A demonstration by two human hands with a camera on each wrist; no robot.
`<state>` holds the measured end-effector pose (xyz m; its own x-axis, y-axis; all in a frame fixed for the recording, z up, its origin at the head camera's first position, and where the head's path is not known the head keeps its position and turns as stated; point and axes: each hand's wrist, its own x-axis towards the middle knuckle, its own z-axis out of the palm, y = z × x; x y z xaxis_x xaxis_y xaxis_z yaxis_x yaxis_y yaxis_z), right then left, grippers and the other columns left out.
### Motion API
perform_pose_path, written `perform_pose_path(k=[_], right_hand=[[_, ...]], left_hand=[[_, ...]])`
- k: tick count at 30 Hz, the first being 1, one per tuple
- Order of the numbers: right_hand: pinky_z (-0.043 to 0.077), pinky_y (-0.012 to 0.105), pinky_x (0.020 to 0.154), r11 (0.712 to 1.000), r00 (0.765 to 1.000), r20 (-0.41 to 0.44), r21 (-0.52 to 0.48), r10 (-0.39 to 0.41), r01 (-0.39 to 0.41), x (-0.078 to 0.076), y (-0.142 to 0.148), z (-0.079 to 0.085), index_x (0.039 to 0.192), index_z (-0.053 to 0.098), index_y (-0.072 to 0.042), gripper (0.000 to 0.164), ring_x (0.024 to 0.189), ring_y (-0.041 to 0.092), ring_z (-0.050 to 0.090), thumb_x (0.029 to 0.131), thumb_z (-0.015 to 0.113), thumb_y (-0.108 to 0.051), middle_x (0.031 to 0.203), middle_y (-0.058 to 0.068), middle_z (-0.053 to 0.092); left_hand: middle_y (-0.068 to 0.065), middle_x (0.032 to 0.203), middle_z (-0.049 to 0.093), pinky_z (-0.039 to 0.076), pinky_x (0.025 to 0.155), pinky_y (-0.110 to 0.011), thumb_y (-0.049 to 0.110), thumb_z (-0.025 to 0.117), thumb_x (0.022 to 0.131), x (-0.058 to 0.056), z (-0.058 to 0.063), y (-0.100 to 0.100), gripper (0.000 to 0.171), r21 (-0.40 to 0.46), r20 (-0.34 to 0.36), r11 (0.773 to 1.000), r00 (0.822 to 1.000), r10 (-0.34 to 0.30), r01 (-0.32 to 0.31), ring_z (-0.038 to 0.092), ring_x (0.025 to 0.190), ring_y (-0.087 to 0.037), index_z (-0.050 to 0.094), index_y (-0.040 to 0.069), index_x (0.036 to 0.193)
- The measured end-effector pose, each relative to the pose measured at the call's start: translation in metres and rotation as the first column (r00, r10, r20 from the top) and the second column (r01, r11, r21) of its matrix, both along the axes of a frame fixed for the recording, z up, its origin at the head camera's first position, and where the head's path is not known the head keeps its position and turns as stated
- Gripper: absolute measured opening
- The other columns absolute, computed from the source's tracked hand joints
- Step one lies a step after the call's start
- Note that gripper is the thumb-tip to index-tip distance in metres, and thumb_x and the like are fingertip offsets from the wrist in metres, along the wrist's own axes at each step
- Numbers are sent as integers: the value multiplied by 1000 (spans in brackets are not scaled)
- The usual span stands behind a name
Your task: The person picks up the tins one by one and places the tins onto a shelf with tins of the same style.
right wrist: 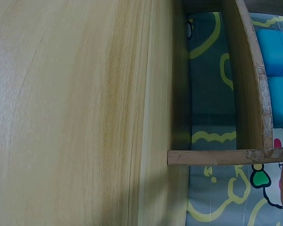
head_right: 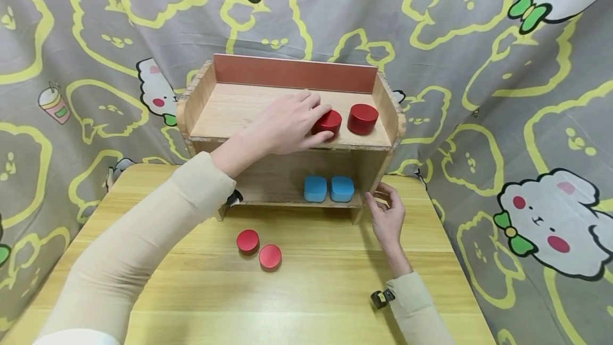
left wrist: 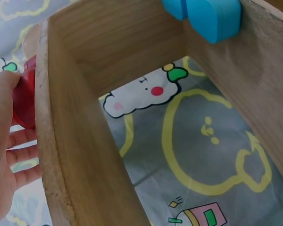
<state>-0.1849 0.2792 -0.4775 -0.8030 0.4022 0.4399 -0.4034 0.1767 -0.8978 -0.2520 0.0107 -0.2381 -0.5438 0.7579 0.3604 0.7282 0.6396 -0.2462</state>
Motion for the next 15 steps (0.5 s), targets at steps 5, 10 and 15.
perform_pose_path(k=[5, 10, 15], right_hand=[[57, 9, 72, 1000, 1000, -2, 7, 1, -1, -1, 0, -1, 124, 63, 15, 34, 90, 1, 69, 91, 73, 11, 104, -11, 70], [57, 8, 73, 1000, 1000, -1, 7, 4, -4, -1, 1, -1, 124, 63, 15, 34, 91, 1, 70, 91, 73, 10, 105, -11, 70], [56, 8, 73, 1000, 1000, 2, 8, 4, -4, -1, 0, 0, 124, 62, 15, 35, 92, 1, 69, 91, 72, 10, 105, -11, 70]], left_hand=[[-12, 128, 64, 56, 99, -39, 54, 49, 106, -4, 0, 1, 56, -2, 8, 1000, 1000, -1, 1, 58, 118, -28, 60, 9, 137], [-12, 129, 64, 56, 98, -39, 54, 49, 106, -9, 0, 2, 56, 2, 5, 1000, 1000, -6, 6, 58, 117, -28, 60, 8, 137], [-12, 128, 64, 55, 97, -38, 55, 49, 106, -11, 0, 4, 56, 2, 1, 1000, 1000, 0, 0, 58, 115, -28, 61, 8, 135]])
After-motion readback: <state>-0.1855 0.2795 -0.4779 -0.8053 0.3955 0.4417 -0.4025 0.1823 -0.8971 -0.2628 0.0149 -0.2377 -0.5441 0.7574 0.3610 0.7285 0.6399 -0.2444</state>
